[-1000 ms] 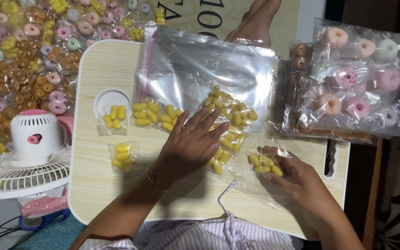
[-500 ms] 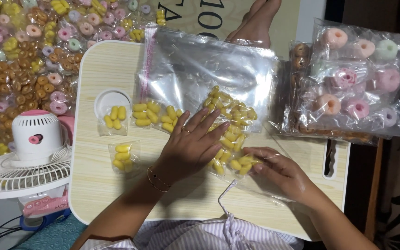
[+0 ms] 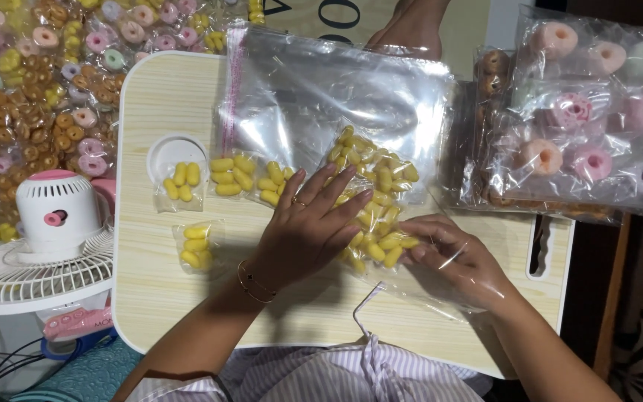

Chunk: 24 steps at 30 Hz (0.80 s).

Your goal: Packaging small yellow items into plastic bags on a folding table while sitting on the floor.

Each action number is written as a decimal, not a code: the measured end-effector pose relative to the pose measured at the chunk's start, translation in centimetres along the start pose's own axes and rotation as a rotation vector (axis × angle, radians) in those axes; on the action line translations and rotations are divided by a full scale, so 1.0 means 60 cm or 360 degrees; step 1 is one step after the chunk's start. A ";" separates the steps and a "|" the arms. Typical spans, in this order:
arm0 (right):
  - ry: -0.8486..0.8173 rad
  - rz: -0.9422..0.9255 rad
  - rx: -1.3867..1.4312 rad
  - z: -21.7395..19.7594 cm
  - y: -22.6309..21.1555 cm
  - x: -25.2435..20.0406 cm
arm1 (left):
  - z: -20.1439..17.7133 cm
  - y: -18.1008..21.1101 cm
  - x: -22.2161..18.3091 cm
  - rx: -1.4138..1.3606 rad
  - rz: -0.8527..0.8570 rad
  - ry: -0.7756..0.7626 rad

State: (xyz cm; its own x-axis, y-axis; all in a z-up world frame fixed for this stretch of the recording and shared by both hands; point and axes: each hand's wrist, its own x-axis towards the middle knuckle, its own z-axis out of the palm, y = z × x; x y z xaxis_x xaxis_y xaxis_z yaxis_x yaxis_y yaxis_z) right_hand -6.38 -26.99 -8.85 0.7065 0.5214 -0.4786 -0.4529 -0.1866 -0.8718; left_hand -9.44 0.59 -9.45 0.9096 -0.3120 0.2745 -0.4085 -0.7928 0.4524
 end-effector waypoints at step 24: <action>0.0118 -0.0062 -0.0525 0.032 -0.001 0.000 | 0.007 0.007 0.002 -0.0078 0.0207 -0.0124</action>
State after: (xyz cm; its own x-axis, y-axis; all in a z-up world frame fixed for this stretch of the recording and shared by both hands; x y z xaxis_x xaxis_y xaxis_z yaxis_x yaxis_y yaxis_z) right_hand -7.37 -25.38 -8.59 0.7627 0.4737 -0.4402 -0.2331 -0.4336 -0.8704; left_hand -9.46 -0.03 -9.56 0.8510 -0.4518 0.2676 -0.5249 -0.7171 0.4586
